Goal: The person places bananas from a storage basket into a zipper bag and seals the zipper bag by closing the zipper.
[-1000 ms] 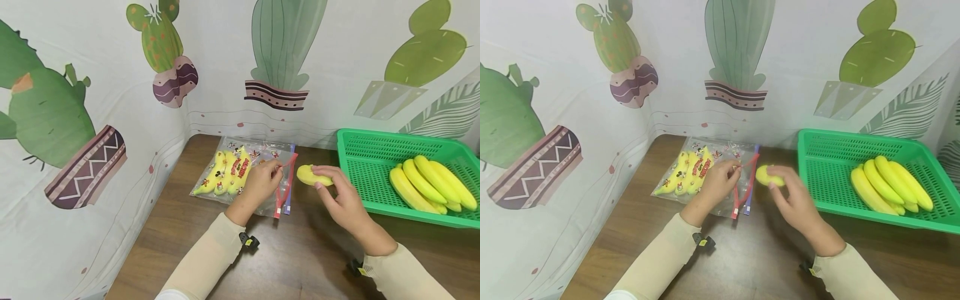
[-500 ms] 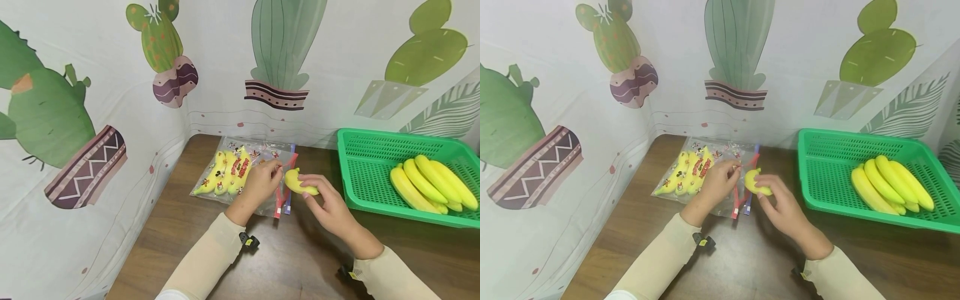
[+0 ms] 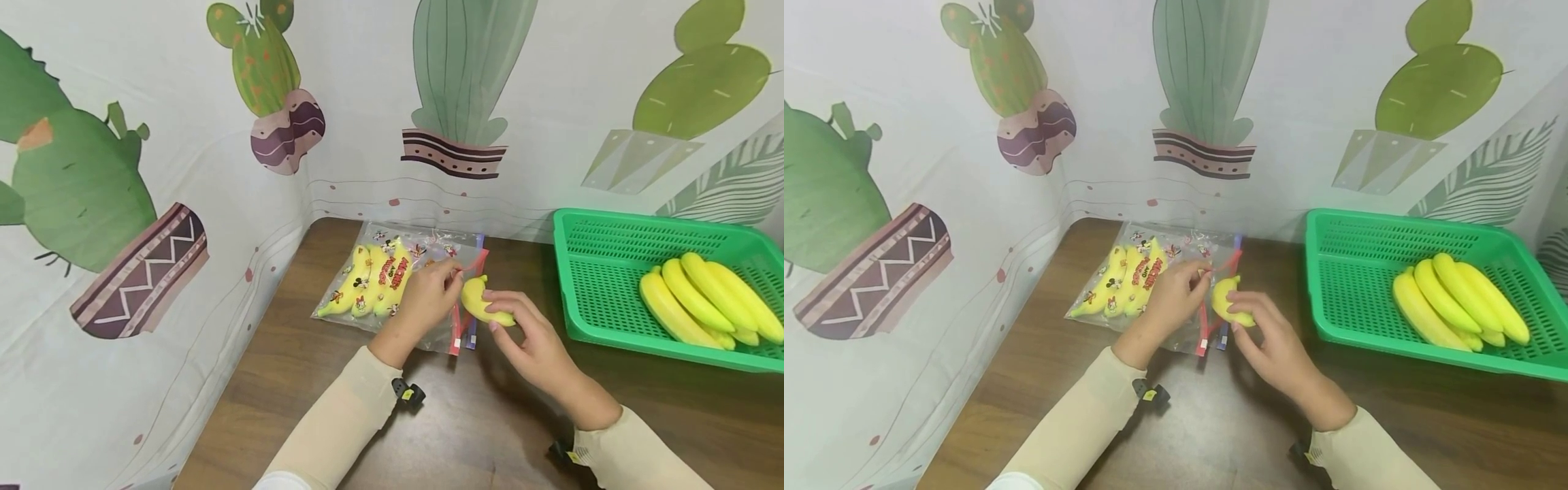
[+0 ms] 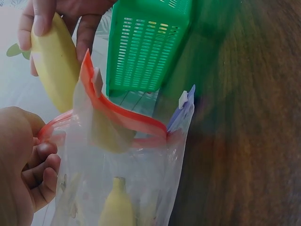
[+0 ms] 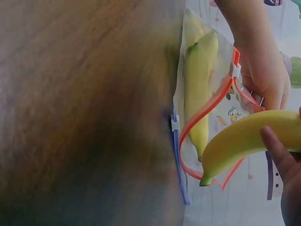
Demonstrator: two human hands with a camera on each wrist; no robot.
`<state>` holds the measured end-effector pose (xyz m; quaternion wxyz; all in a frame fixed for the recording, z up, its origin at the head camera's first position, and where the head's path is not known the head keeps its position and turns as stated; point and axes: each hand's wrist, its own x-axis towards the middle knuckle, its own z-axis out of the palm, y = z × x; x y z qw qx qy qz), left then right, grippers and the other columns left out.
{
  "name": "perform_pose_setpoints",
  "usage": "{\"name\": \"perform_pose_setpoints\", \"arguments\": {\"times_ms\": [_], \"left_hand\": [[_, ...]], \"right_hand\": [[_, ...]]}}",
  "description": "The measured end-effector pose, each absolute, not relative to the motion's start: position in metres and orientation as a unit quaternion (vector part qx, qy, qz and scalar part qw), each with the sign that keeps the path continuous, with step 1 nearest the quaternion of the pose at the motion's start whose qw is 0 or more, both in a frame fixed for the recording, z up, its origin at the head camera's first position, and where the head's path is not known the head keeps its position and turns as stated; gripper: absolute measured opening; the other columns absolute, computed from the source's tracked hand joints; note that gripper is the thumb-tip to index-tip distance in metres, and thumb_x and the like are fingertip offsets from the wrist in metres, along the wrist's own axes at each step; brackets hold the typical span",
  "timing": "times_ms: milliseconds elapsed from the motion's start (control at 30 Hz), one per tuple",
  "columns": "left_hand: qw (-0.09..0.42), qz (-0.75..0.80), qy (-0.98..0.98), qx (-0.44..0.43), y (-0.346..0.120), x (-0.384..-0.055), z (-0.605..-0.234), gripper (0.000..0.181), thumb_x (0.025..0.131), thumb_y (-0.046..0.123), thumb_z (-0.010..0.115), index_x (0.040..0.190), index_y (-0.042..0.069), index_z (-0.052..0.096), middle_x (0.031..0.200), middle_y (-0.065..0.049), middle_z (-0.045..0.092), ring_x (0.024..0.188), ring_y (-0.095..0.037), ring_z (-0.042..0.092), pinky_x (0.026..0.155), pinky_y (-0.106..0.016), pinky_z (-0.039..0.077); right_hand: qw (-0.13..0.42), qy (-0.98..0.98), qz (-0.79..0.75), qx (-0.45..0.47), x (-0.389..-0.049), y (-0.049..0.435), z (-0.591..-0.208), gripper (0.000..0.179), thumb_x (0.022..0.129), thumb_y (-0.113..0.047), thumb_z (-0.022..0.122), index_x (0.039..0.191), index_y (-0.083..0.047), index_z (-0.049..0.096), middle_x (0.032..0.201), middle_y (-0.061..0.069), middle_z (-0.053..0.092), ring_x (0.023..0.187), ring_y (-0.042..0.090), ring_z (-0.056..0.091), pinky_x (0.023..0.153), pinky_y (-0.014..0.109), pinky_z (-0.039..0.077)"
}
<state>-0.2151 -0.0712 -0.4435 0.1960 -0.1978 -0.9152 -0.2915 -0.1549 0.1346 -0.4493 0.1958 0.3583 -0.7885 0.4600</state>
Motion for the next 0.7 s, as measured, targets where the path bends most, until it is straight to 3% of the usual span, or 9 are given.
{"name": "perform_pose_setpoints", "arguments": {"times_ms": [100, 133, 267, 467, 700], "left_hand": [[0.192, -0.289, -0.917, -0.196, -0.071, -0.215, -0.443, 0.019, 0.099, 0.021, 0.06, 0.11, 0.013, 0.072, 0.086, 0.002, 0.071, 0.067, -0.009, 0.056, 0.06, -0.018, 0.045], [0.192, -0.287, -0.918, -0.196, -0.071, -0.215, -0.443, 0.019, 0.099, 0.021, 0.06, 0.11, 0.013, 0.072, 0.086, 0.003, 0.071, 0.067, -0.008, 0.056, 0.06, -0.018, 0.046], [0.194, -0.282, -0.918, -0.198, -0.071, -0.216, -0.443, 0.017, 0.099, 0.021, 0.06, 0.108, 0.013, 0.072, 0.085, 0.003, 0.071, 0.067, -0.008, 0.057, 0.06, -0.017, 0.046], [0.192, -0.283, -0.919, -0.197, -0.071, -0.216, -0.442, 0.017, 0.099, 0.021, 0.059, 0.106, 0.013, 0.072, 0.087, 0.002, 0.073, 0.071, -0.01, 0.063, 0.063, -0.02, 0.05], [0.187, -0.289, -0.918, -0.2, -0.071, -0.216, -0.441, 0.019, 0.099, 0.021, 0.058, 0.108, 0.013, 0.072, 0.087, 0.002, 0.072, 0.07, -0.009, 0.061, 0.063, -0.018, 0.049]], "right_hand": [[0.213, -0.777, 0.46, 0.374, -0.155, 0.132, -0.45, 0.041, 0.076, 0.016, 0.069, 0.112, -0.003, 0.065, 0.127, 0.016, 0.063, 0.124, 0.018, 0.058, 0.105, 0.01, 0.041], [0.219, -0.773, 0.458, 0.38, -0.156, 0.131, -0.45, 0.031, 0.083, 0.01, 0.069, 0.111, -0.002, 0.065, 0.126, 0.017, 0.063, 0.123, 0.02, 0.058, 0.105, 0.01, 0.041], [0.223, -0.768, 0.449, 0.399, -0.157, 0.128, -0.45, 0.025, 0.087, 0.004, 0.067, 0.111, 0.0, 0.065, 0.126, 0.019, 0.063, 0.123, 0.023, 0.059, 0.106, 0.011, 0.041], [0.156, -0.802, 0.431, 0.382, -0.157, 0.13, -0.451, 0.041, 0.081, 0.013, 0.069, 0.117, -0.006, 0.064, 0.132, 0.012, 0.062, 0.126, 0.017, 0.058, 0.106, 0.009, 0.038], [0.104, -0.854, 0.367, 0.353, -0.16, 0.131, -0.46, 0.049, 0.087, 0.003, 0.072, 0.133, -0.01, 0.06, 0.14, 0.007, 0.06, 0.125, 0.025, 0.06, 0.108, 0.004, 0.03]]}}
